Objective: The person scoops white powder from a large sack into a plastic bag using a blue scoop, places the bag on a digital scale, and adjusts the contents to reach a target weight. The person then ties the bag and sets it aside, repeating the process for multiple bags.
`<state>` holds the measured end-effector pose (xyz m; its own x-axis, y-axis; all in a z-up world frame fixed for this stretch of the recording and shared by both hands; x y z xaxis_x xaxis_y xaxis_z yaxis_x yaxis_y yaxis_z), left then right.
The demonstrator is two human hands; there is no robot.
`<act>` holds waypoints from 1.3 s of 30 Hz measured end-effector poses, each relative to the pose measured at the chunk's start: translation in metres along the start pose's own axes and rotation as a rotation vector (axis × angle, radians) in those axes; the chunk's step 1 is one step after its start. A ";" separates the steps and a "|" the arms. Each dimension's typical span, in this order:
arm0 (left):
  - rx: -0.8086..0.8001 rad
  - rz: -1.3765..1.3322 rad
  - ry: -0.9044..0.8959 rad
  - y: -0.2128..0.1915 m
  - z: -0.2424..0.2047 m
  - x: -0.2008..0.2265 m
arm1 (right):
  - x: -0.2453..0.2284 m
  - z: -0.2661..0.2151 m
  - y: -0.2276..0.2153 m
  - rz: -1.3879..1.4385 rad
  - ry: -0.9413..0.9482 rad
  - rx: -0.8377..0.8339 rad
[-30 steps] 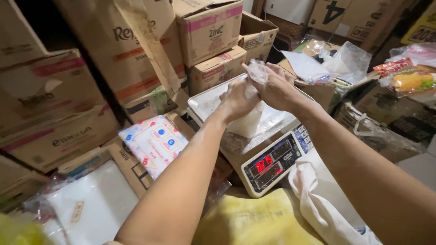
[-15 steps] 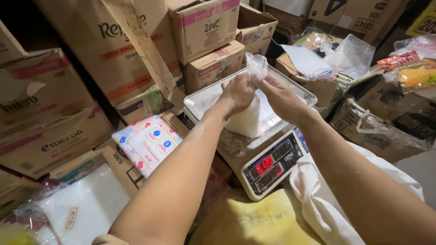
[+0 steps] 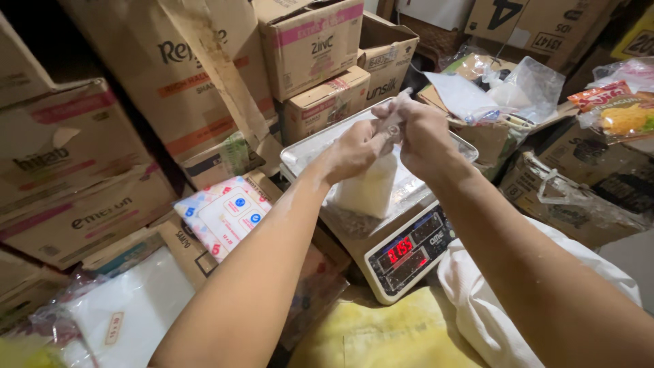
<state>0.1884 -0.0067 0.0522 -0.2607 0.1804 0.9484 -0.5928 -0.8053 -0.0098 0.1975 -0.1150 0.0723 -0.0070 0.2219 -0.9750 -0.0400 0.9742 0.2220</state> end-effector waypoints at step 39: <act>0.330 0.872 0.396 0.074 -0.071 0.117 | -0.095 -0.119 0.008 -0.022 -0.106 0.192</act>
<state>0.0601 -0.0055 0.1396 -0.7720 -0.4189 0.4781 0.1495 -0.8507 -0.5040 0.0787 -0.1331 0.1664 0.0973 0.1934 -0.9763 0.1517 0.9666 0.2066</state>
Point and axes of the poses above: each hand's wrist, its own z-axis towards the middle knuckle, its own y-axis out of the palm, x = y × z, the point moved 8 cm from there along z, towards the middle knuckle, and after that the axes turned 14 degrees about -z, right-handed, at the moved point
